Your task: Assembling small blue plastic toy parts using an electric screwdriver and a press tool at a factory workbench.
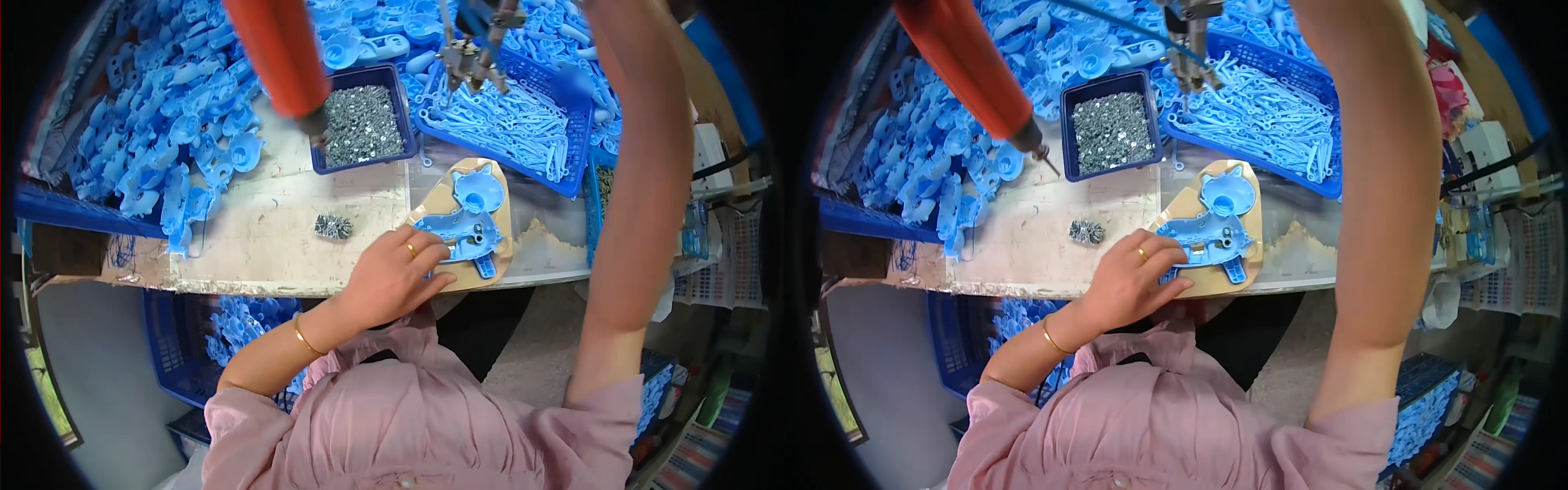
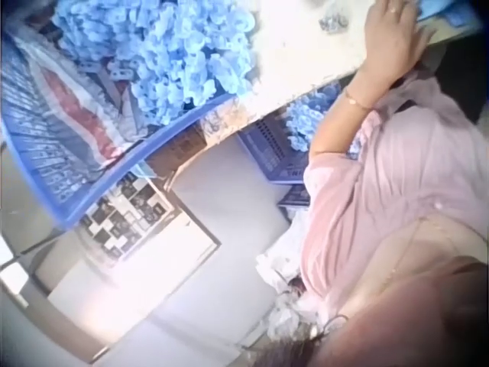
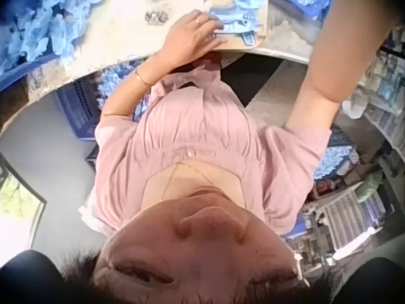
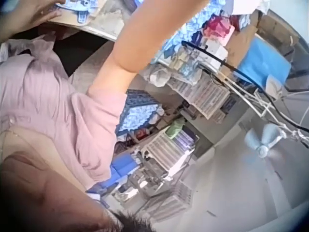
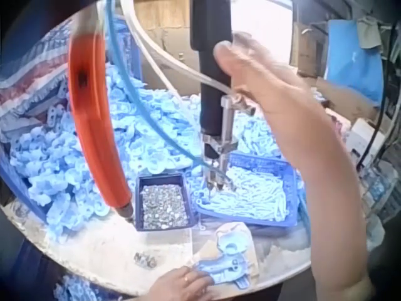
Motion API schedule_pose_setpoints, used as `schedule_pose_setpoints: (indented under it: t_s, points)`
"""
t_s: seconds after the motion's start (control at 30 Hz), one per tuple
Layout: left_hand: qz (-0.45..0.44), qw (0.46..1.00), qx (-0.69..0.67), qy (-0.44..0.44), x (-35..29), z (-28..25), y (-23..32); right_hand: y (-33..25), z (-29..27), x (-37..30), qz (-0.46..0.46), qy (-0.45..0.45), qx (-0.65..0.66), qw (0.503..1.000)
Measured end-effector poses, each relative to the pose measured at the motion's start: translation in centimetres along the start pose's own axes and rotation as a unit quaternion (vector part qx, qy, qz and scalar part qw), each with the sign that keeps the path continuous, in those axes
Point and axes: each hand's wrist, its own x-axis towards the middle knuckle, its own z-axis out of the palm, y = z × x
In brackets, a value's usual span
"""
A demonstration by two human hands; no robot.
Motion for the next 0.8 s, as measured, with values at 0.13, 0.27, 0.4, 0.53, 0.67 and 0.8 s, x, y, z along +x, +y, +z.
schedule_pose_setpoints:
  t_s: [0.13, 0.27, 0.4, 0.53, 0.67, 0.8]
  points:
    - [0.04, 0.999, -0.001, 0.011, 1.3, 0.8, 0.4, -1.9, -1.1, 1.7, 0.125, -0.229, 0.073, 0.963]
    - [0.048, 0.998, 0.026, -0.011, 1.7, 1.6, 0.0, -3.5, -2.5, -1.4, 0.207, -0.2, 0.254, 0.923]
    - [0.05, 0.997, 0.051, -0.037, 1.9, 2.6, -0.5, -4.0, -2.7, -5.3, 0.249, -0.088, 0.306, 0.915]
    - [0.078, 0.992, 0.083, -0.047, 2.4, 3.7, -0.7, -6.2, -3.9, -8.2, 0.31, -0.055, 0.275, 0.908]
    - [0.085, 0.991, 0.099, -0.035, 2.7, 4.2, -0.6, -6.5, -4.0, -9.1, 0.355, -0.025, 0.24, 0.903]
    - [0.09, 0.99, 0.106, -0.025, 2.6, 4.3, -0.8, -5.3, -4.1, -10.7, 0.347, -0.04, 0.255, 0.902]
